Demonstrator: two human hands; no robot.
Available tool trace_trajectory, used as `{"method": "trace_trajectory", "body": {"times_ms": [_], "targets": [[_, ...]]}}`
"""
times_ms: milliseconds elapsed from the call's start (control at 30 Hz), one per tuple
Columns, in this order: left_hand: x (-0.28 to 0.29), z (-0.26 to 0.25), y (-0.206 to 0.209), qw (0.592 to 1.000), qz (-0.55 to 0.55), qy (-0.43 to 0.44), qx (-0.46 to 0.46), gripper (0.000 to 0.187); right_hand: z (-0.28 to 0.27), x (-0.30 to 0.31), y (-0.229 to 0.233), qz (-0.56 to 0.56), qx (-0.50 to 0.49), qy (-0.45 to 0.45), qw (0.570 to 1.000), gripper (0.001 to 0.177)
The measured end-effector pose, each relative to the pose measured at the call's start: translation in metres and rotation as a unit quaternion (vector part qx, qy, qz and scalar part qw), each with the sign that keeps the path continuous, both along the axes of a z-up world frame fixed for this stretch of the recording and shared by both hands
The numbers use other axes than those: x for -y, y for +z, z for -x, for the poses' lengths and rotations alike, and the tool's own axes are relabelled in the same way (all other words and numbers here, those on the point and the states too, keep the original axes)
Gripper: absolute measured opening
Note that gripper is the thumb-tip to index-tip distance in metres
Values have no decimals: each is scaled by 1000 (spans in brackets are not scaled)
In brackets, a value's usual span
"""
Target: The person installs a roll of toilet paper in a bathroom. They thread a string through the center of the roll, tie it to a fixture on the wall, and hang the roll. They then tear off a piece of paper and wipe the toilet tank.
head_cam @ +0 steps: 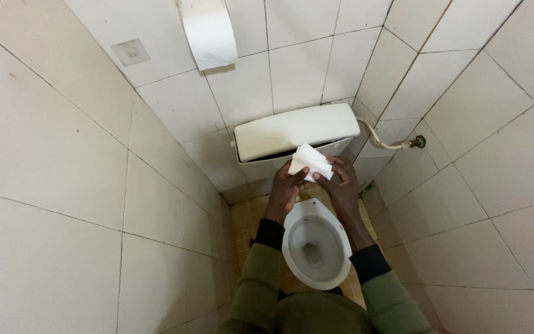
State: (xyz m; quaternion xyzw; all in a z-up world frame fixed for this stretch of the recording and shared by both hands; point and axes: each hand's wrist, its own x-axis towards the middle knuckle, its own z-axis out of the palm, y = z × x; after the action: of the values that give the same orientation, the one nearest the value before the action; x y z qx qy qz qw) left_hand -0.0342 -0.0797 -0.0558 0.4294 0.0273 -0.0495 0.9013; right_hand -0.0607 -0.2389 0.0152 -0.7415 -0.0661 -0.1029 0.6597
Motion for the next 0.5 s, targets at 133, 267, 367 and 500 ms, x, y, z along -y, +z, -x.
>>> {"method": "trace_trajectory", "body": {"times_ms": [133, 267, 367, 500], "targets": [[1, -1, 3, 999, 8, -2, 43, 49, -6, 2, -11, -116, -65, -9, 991, 39], [-2, -6, -3, 992, 111, 5, -65, 45, -14, 11, -24, -113, -12, 70, 991, 27], [-6, -13, -16, 995, 72, 16, -68, 43, -16, 23, -27, -45, 3, 104, 994, 22], [-7, -22, -33, 996, 80, 10, -47, 39, -15, 35, -20, -25, -82, 107, 991, 21]]}}
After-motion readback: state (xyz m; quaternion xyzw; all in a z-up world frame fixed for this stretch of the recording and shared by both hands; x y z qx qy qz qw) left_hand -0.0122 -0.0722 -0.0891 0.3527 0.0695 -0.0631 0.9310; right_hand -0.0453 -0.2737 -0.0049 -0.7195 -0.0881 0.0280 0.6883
